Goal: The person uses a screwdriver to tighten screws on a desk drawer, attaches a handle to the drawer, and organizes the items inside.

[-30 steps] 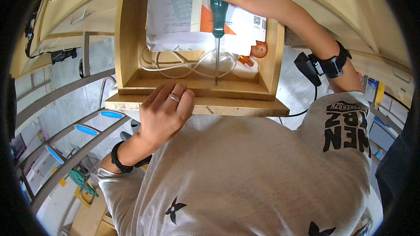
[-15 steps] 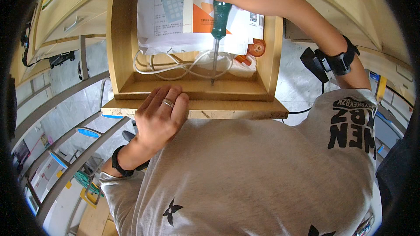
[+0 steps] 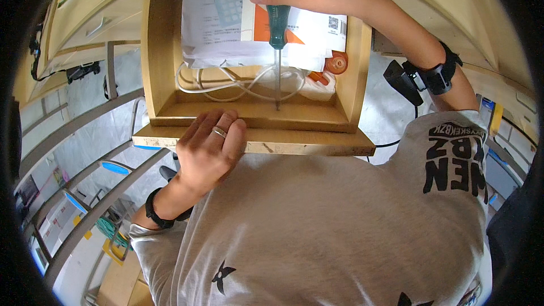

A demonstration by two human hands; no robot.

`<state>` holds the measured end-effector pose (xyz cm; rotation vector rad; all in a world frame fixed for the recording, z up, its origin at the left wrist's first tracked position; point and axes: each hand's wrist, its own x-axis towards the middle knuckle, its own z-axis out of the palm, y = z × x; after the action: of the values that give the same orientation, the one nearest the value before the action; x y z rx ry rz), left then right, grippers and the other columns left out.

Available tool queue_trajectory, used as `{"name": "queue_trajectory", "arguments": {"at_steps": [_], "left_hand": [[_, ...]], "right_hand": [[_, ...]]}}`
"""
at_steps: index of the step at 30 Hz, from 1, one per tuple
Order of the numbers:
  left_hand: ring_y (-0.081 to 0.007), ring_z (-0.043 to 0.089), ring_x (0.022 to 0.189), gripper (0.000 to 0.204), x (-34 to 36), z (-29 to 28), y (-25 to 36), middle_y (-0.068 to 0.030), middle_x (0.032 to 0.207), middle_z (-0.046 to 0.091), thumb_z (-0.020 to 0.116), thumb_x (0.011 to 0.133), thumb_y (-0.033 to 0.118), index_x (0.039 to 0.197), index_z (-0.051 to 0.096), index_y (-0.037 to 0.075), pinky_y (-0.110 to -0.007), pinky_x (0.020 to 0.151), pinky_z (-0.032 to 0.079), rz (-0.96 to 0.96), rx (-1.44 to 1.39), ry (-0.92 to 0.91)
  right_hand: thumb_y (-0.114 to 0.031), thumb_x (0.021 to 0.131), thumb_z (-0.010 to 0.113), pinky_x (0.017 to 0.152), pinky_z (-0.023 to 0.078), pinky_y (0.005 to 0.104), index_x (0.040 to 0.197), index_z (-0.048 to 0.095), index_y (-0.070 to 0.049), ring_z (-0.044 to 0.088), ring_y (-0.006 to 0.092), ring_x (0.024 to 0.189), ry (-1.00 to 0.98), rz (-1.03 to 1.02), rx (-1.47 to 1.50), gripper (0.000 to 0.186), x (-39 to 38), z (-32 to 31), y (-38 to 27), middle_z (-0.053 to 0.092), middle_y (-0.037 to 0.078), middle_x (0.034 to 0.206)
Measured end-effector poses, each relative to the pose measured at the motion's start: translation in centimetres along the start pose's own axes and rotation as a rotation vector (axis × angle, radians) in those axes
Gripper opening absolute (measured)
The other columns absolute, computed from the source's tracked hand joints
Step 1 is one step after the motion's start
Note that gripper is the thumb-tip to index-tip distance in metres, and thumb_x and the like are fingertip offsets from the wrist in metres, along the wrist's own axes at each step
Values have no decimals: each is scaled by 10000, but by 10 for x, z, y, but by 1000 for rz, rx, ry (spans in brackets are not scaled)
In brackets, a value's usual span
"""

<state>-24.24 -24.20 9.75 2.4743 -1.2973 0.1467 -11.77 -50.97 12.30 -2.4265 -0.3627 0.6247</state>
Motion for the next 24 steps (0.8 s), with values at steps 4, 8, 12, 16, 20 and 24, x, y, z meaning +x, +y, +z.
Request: {"name": "queue_trajectory", "arguments": {"at_steps": [4, 8, 12, 16, 20, 24], "left_hand": [[-233, 600, 787, 180, -6, 4, 0, -85, 883, 596, 621, 668, 104, 832, 580, 44, -355, 713, 520, 22, 49, 38], [-235, 590, 858, 218, -15, 2, 1, -81, 952, 595, 653, 673, 119, 876, 598, 60, -371, 718, 470, 41, 83, 74], [-229, 561, 925, 253, -28, 3, -1, -61, 1019, 570, 664, 681, 144, 916, 607, 73, -346, 752, 430, 248, -48, 265], [-205, 578, 779, 149, -63, 15, -2, -19, 839, 576, 610, 668, 131, 803, 562, 87, -311, 651, 467, 420, -224, 163], [-254, 587, 676, 53, -86, 61, 7, -66, 764, 597, 598, 773, 71, 792, 594, 22, -313, 617, 480, -349, -941, -257], [-147, 625, 776, 235, -76, 95, -17, -84, 938, 649, 584, 889, 107, 1075, 610, -34, -252, 725, 512, -644, -1677, -400]], "right_hand": [[-286, 915, 569, 465, 412, 247, 864, 624, 24, 517, 93, 505, 67, -24, 149, 318, 1, 3, -10, 582, 46, 656], [-266, 923, 539, 455, 385, 202, 965, 593, -18, 508, 51, 509, -36, 186, 331, 257, 2, 6, 8, 595, 32, 695], [-319, 909, 529, 338, 228, 171, 1004, 531, -96, 355, 11, 364, 182, 196, 425, 243, -12, 23, 24, 504, -23, 602], [-309, 889, 568, 424, 245, 167, 972, 598, -117, 359, -11, 482, 306, 44, 362, 211, -17, 27, 11, 503, -72, 658], [-280, 908, 552, 479, 358, 196, 839, 617, -35, 453, 50, 498, 454, -135, 481, 263, -18, 21, 0, 547, -10, 633], [-276, 934, 484, 497, 415, 223, 734, 576, -23, 523, 102, 506, 644, -110, 329, 336, -25, 14, -25, 566, 40, 597]]}}
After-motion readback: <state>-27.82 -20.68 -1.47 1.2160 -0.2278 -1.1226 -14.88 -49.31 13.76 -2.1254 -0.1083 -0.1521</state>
